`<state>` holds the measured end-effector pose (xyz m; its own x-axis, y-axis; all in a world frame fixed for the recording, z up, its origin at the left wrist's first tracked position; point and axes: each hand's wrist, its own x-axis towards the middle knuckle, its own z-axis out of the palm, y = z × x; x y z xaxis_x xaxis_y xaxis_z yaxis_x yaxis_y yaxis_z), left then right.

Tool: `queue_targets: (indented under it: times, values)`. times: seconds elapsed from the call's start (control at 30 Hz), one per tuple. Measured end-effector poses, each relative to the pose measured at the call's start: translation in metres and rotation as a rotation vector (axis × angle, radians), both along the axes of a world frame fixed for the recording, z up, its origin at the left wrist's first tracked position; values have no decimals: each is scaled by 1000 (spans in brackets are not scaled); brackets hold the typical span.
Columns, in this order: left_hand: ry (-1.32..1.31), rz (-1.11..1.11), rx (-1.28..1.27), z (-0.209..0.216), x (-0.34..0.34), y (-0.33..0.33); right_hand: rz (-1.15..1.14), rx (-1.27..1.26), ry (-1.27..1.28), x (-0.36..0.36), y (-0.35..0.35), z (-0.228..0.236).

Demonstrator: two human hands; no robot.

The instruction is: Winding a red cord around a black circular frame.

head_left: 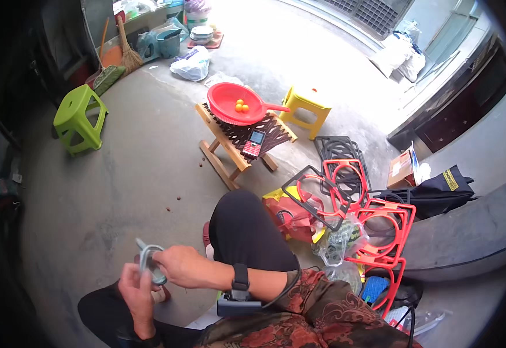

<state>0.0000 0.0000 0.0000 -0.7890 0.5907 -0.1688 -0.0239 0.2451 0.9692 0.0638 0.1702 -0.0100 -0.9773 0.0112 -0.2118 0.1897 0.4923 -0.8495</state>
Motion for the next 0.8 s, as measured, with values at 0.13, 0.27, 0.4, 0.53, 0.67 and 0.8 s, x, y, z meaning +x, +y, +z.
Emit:
queue_targets:
  times: [0.13, 0.27, 0.4, 0.53, 0.67, 0.8]
  values:
    - [450, -203, -163, -8, 32, 11, 70, -738, -219, 8, 6, -32]
    - [579, -288, -101, -2, 27, 20, -306, -1480, 14, -6, 5, -19]
    - [420, -281, -159, -11, 26, 11, -294, -1396, 120, -6, -2, -15]
    - [400, -219, -197, -13, 23, 7, -354, -1284, 97, -2, -8, -27]
    - [542, -284, -259, -10, 22, 7, -455, -1172, 20, 0, -10, -48]
    - [492, -297, -226, -25, 31, 15, -554, -722, 370, -10, -21, -72]
